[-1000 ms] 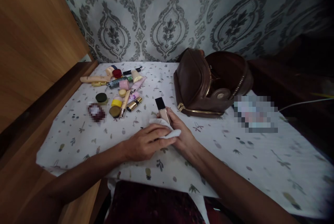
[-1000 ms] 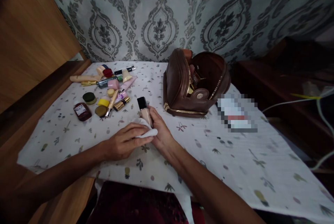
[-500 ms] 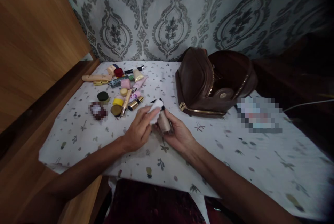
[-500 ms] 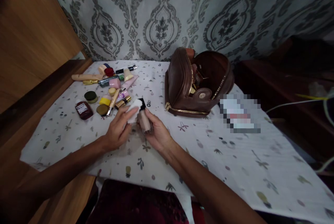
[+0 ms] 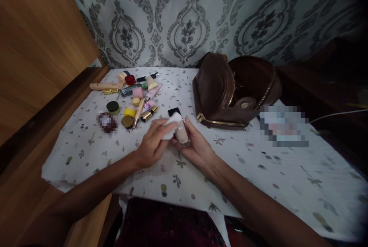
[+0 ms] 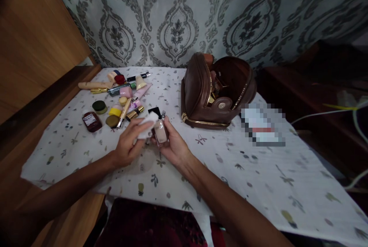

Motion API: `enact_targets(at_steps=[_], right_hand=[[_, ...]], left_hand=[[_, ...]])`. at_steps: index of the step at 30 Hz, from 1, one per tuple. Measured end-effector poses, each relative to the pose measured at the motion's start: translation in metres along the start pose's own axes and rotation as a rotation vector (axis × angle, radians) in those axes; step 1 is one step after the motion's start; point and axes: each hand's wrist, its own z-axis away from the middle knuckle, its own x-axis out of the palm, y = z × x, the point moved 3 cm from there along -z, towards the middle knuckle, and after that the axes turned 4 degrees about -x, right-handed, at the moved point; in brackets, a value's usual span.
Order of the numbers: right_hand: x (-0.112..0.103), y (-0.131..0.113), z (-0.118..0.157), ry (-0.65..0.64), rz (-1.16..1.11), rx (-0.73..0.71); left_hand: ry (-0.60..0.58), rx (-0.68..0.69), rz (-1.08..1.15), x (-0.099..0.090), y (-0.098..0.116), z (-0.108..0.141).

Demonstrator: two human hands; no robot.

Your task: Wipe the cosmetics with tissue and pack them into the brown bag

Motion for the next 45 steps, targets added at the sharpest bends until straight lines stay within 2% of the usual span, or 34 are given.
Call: enact_targets(at_steps=[3,5,9,13,17,20,23,26,28,30,33,36,38,41,45], right_hand=[[0.004,0.004,0.004,-0.052,0.017,0.033],[0.004,0.004,0.005,-0.038,0.022,0.019],[0.001,-0.002,0.002,0.025,0.012,-0.067],[-0.004,-0.007,-0.002,0.024,0.058,-0.060],[-0.007,-0.007,-0.006,0.027,0.116,-0.073],[-0.006,-0.005,-0.005,0.058,0.067,-0.055],[-0.002,-0.002,0.000,0.096,0.043,-0.020],[0.003,0.001,0.004,0.015,0.086,-0.002],[0.004,0.002,0.005,-0.011,0.092,0.000],[0.002,0.001,0.004,0.036,0.061,0.005],[0.000,-0.003,0.002,0.078,-0.003,-0.008],[0.000,-0.007,-0.001,0.011,0.012,-0.010],[-0.001,-0.010,-0.002,-0.025,0.047,-0.019],[-0.005,-0.012,-0.004,-0.019,0.065,-0.056],[-0.005,-0.016,-0.006,-0.023,0.087,-0.165]], left_hand=[[0.083,-0.135,-0.102,-0.006,-0.008,0.000],[0.071,-0.142,-0.087,-0.007,-0.008,0.001],[-0.080,-0.038,0.076,-0.001,0.001,0.001],[-0.233,0.087,0.228,0.007,0.012,0.001],[-0.285,0.103,0.279,0.008,0.013,0.002],[-0.215,0.039,0.232,0.004,0.009,0.001],[-0.062,-0.101,0.105,-0.001,0.001,0.001],[0.048,-0.193,0.007,-0.005,-0.005,0.003],[0.047,-0.189,0.007,-0.005,-0.005,0.003],[-0.010,-0.164,0.048,-0.003,-0.002,0.003],[-0.171,-0.081,0.141,0.002,0.005,0.003],[-0.312,-0.001,0.237,0.008,0.009,0.004],[-0.359,0.007,0.287,0.011,0.010,0.005],[-0.353,-0.098,0.297,0.014,0.007,0.007],[-0.305,-0.490,0.243,0.014,-0.004,0.009]])
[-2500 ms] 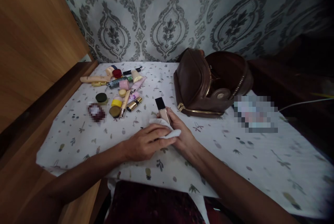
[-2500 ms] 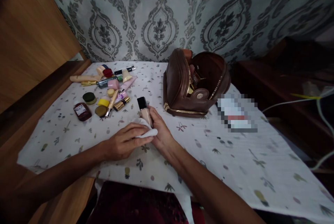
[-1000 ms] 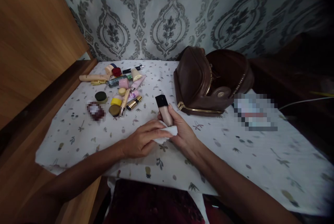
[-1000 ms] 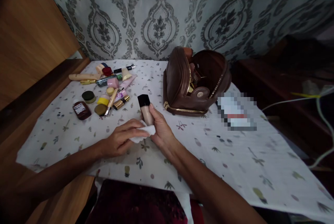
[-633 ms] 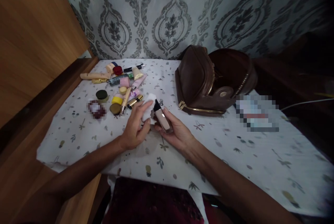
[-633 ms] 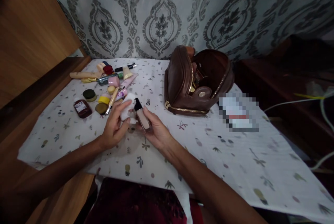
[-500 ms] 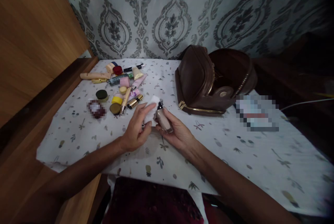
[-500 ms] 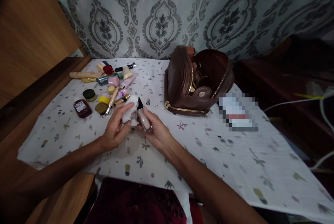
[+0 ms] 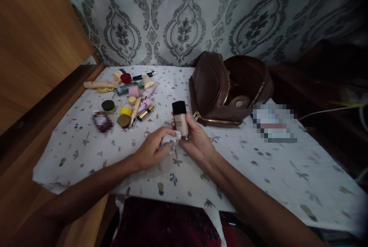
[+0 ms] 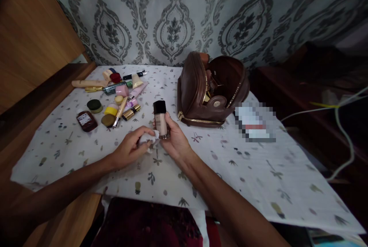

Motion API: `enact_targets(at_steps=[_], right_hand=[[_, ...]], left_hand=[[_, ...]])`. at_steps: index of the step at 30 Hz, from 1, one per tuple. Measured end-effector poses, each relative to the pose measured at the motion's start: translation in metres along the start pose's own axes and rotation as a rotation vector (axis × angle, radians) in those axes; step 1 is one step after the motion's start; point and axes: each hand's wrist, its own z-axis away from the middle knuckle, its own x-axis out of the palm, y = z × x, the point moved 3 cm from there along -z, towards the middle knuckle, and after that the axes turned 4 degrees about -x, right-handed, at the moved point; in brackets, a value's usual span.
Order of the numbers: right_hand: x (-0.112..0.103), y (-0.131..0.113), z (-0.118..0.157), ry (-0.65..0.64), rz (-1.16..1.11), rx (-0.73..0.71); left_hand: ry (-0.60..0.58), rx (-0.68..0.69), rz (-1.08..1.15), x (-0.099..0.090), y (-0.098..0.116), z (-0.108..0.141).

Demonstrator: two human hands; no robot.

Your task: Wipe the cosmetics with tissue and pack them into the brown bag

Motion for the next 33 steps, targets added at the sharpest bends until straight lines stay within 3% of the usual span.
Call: enact_targets(at_steps=[3,9,15,18,21,27,30,33], right_hand=[[0.005,0.000,0.002,-0.071,0.052,-0.053],[0.015,0.007,0.010,-0.146,0.147,-0.039],[0.021,0.000,0.017,-0.231,0.245,-0.053],[0.023,-0.015,0.019,-0.263,0.398,-0.159],[0.025,-0.036,0.021,-0.265,0.652,-0.301],[0.032,-0.070,0.040,-0.340,1.109,-0.394],[0.034,-0.070,0.052,-0.247,1.243,-0.419],[0.031,-0.055,0.056,-0.136,1.208,-0.356]], left_hand=[[0.034,-0.167,0.098,0.000,-0.006,-0.001],[0.037,-0.114,0.337,0.002,-0.011,-0.009],[-0.019,-0.262,0.446,-0.003,-0.010,-0.013],[-0.061,-0.260,0.450,-0.006,-0.007,-0.012],[-0.049,-0.212,0.350,-0.008,-0.005,-0.010],[0.094,-0.045,-0.018,-0.007,-0.002,-0.004],[0.192,0.069,-0.200,-0.004,0.001,-0.002],[0.314,0.196,-0.365,-0.001,0.001,0.001]])
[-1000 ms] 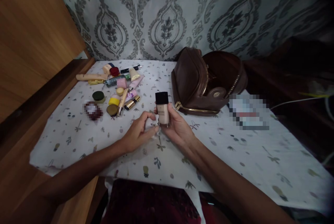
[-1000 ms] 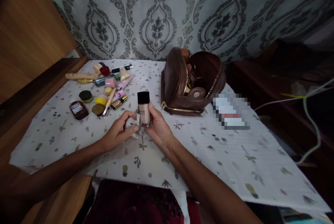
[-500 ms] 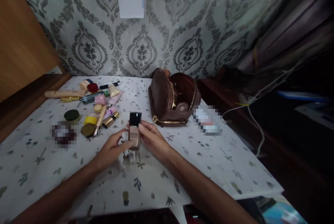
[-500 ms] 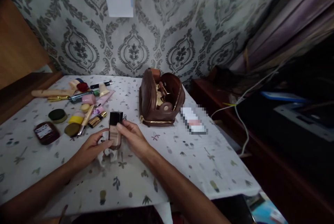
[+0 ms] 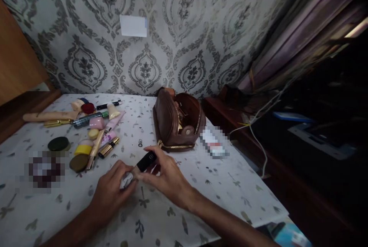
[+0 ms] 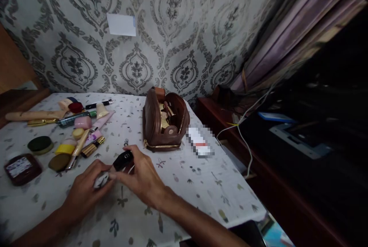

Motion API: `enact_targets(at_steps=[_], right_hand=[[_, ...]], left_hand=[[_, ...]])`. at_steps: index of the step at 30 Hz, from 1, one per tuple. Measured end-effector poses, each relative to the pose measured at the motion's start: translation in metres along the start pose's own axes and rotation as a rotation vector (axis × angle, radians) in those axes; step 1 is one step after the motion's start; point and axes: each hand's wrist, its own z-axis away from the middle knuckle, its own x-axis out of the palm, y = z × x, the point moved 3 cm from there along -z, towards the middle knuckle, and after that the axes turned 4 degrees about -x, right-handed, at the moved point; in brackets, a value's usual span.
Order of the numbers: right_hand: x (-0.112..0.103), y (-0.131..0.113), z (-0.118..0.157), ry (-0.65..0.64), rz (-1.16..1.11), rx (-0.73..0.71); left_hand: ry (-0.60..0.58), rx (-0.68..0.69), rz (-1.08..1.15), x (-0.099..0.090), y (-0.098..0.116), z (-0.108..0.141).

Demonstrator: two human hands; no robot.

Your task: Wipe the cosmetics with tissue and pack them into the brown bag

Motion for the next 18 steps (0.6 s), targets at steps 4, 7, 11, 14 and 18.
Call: enact_targets(at_steps=[4,7,11,14,18], right_hand=[[0.014,0.013,0.000,0.096,-0.050,0.012],[0.004,0.010,-0.004,0.107,-0.081,-0.029],[-0.050,-0.026,-0.009,0.179,-0.059,-0.151],[-0.109,-0.061,-0.019,0.382,0.092,-0.289],[-0.167,-0.073,-0.044,0.374,0.434,-0.349]], left_hand=[[0.061,0.079,-0.144,0.004,-0.002,0.005],[0.011,0.062,-0.115,0.005,-0.004,0.005],[0.037,0.079,-0.060,-0.001,-0.003,0.001],[0.075,0.142,-0.085,-0.003,-0.003,-0.001],[0.088,0.208,-0.102,0.003,-0.005,0.002]])
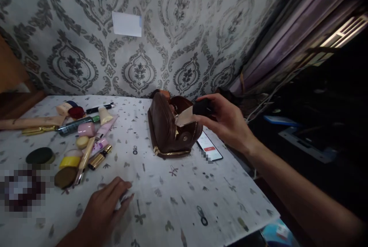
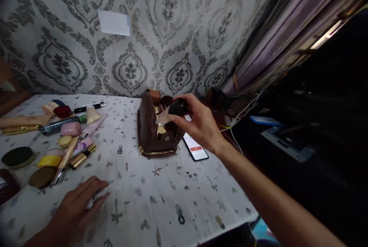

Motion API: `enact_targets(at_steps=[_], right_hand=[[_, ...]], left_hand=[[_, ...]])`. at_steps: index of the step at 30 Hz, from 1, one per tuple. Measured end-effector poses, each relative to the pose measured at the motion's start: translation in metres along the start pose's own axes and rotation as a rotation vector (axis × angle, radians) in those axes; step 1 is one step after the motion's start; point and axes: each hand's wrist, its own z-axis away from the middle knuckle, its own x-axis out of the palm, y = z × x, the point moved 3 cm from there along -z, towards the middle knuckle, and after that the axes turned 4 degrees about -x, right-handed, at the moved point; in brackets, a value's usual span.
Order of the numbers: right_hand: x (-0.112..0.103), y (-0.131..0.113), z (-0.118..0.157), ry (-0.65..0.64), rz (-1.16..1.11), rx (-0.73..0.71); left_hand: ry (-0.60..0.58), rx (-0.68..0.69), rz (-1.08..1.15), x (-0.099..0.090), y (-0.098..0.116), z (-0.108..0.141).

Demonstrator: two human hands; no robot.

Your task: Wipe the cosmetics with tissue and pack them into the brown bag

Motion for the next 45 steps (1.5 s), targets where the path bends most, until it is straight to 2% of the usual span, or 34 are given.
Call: enact_targets(at_steps=[5,8,12,18,26,33,39,45], right_hand=[[-0.001,0.033,-0.012,-0.516,0.429,0.027],[0.002,0.037,-0.010,-0.663,0.511,0.020],[0.008,0.043,-0.015,-0.729,0.601,0.012],[0.017,0.059,-0.027,-0.745,0.777,-0.056],[0.032,0.057,-0.026,-0.806,1.153,-0.049],[0.032,0.053,-0.028,-0.848,1.143,-0.118],[0.030,0.053,-0.037,-0.872,1.147,-0.095],[0.042,0.052,-0.048,-0.916,1.128,-0.096]], left_hand=[[-0.024,0.041,-0.034,0.005,-0.006,0.006],[-0.081,0.080,-0.081,0.007,-0.013,0.010],[-0.156,0.123,-0.121,0.011,-0.020,0.018],[-0.175,0.108,-0.117,0.012,-0.017,0.018],[-0.205,0.103,-0.089,0.013,-0.019,0.017],[-0.189,0.134,-0.134,0.016,-0.023,0.019],[-0.207,0.157,-0.141,0.019,-0.027,0.023],[-0.232,0.147,-0.102,0.019,-0.028,0.020]])
